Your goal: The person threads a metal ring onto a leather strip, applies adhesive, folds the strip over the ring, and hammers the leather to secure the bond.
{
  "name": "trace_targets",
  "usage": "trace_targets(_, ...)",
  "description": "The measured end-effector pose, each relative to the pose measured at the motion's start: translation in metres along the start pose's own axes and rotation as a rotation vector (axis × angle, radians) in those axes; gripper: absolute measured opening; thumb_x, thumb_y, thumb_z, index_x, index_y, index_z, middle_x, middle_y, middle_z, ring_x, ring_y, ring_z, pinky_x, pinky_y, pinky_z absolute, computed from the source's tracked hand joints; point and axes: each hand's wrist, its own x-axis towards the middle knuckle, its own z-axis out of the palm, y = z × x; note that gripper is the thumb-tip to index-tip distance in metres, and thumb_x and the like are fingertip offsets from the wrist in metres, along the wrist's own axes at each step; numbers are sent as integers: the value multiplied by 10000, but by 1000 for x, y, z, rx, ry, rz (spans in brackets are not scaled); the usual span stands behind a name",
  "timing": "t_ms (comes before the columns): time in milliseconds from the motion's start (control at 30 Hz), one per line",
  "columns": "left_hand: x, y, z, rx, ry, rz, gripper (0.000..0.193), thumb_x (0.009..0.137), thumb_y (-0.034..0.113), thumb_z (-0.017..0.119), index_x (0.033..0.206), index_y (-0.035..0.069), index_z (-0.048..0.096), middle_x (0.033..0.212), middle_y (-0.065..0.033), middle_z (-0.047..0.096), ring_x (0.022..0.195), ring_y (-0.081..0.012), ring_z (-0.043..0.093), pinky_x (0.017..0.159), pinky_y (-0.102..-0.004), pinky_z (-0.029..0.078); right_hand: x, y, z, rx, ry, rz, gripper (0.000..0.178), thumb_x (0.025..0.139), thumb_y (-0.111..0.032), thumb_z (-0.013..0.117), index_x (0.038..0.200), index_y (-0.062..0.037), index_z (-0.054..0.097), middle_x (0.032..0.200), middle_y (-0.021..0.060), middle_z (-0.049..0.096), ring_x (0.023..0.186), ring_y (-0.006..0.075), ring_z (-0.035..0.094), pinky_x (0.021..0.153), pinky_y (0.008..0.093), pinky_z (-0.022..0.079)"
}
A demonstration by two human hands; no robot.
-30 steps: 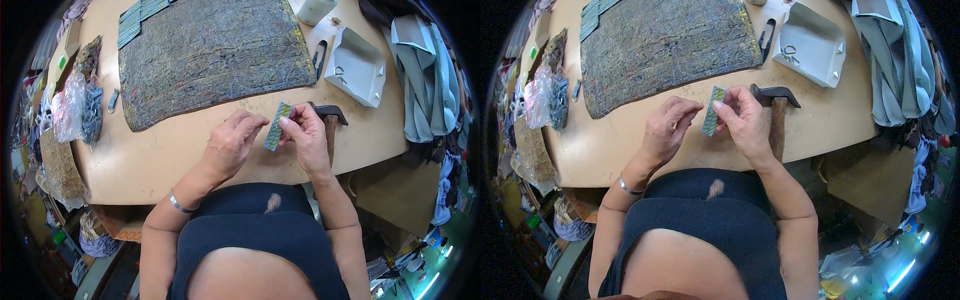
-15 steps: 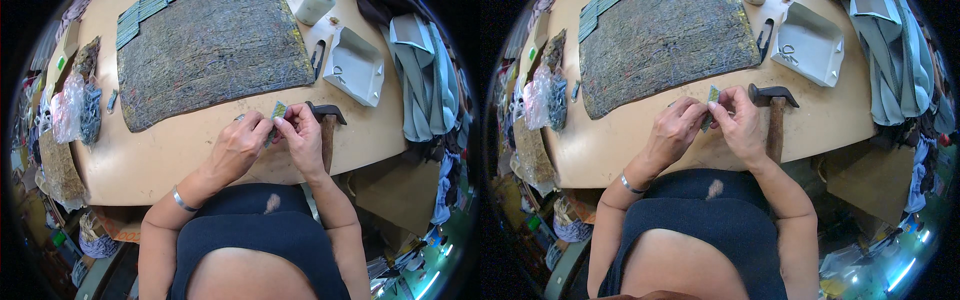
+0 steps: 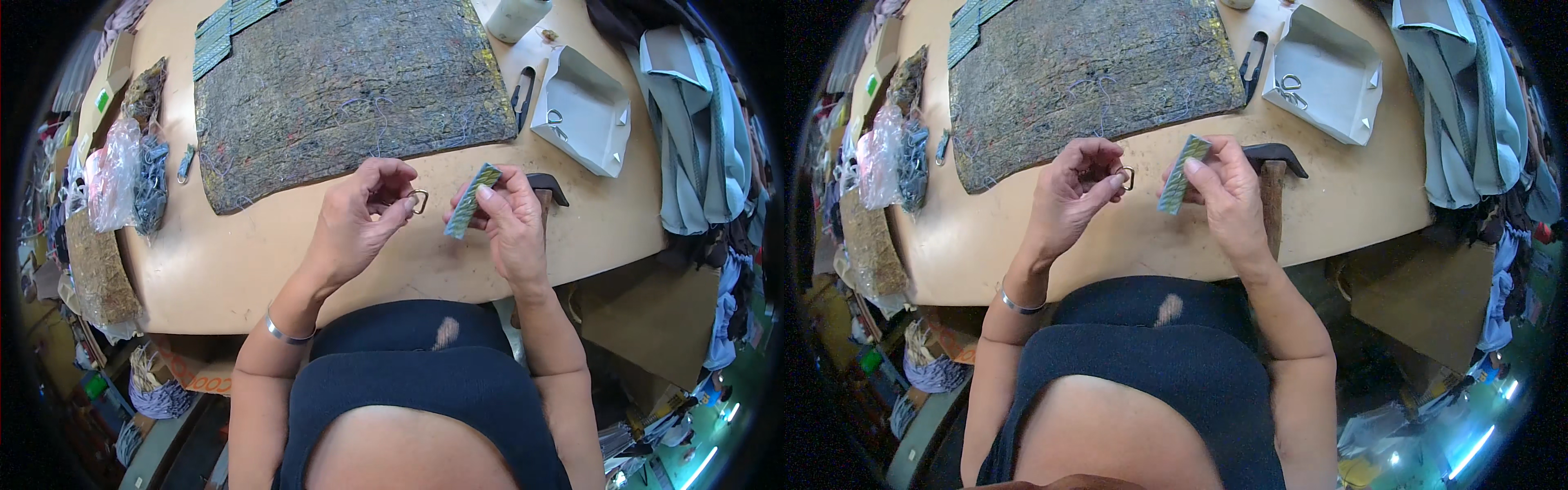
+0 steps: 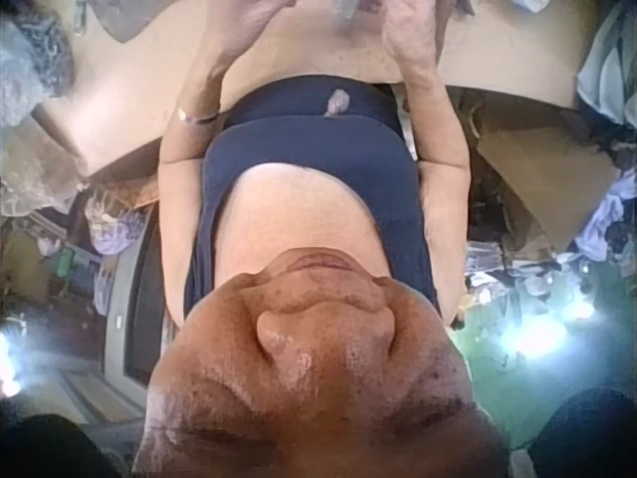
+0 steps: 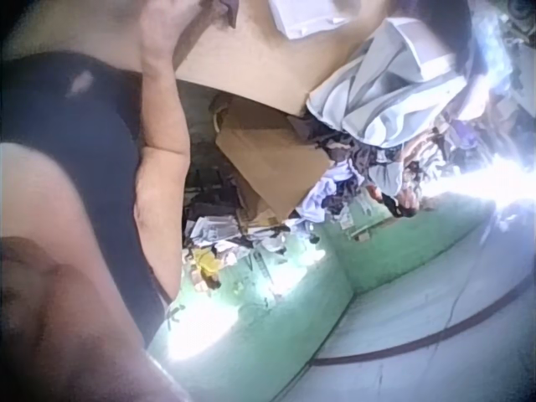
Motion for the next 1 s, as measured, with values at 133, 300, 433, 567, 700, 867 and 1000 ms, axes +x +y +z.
trace_targets(133, -2, 7, 0, -143, -60, -49, 113, 761, -26, 572, 870, 2, 556, 774, -27, 557, 687, -68, 543, 586, -205, 472, -3, -1, 1, -4, -66, 70, 150, 864, -87, 448, 1004, -38, 422, 833, 95, 552, 702, 156, 574, 636, 278, 498)
trace_targets(300, -5, 12, 9, 431, -41, 416, 150, 722, -53, 575, 859, 8, 579, 787, -83, 575, 661, -154, 582, 577, -249, 479, -1, 4, 6, -121, 3, -42, 124, 854, -98, 484, 947, -23, 450, 799, 47, 534, 671, 95, 538, 595, 238, 470)
trace_targets(433, -8, 8, 18, 694, -32, 609, 146, 703, -5, 599, 840, 38, 567, 784, -82, 556, 646, -211, 571, 542, -289, 469, -1, 5, 8, -212, 14, -75, 130, 836, -99, 522, 904, -12, 453, 763, 21, 509, 625, 74, 508, 549, 216, 440)
trace_targets(567, -10, 11, 22, 744, -44, 550, 148, 684, -12, 619, 818, 25, 570, 734, -93, 559, 635, -237, 566, 544, -313, 464, -2, 6, 12, -255, 31, -116, 147, 823, -90, 541, 900, -2, 452, 745, 29, 502, 620, 73, 509, 545, 216, 440)
trace_targets(700, -5, 8, 23, 759, -4, 546, 118, 684, -10, 617, 781, 21, 559, 711, -90, 556, 611, -227, 566, 533, -311, 462, -3, 11, 11, -386, 43, -231, 138, 820, -79, 546, 890, 4, 462, 727, 45, 506, 617, 85, 517, 547, 218, 442)
trace_targets(867, -2, 7, 25, 758, 18, 509, 108, 684, -21, 604, 771, 21, 556, 694, -88, 554, 581, -213, 564, 513, -296, 461, -5, 16, 10, -478, 67, -348, 120, 818, -62, 542, 887, 3, 469, 729, 55, 515, 616, 90, 520, 540, 218, 437)
trace_targets(1000, -1, 8, 26, 814, 35, 563, 102, 686, -8, 593, 769, 29, 545, 697, -85, 540, 570, -221, 552, 502, -303, 455, -4, 15, 12, -481, 89, -360, 117, 820, -64, 538, 889, 4, 472, 720, 51, 526, 613, 89, 521, 539, 214, 435)
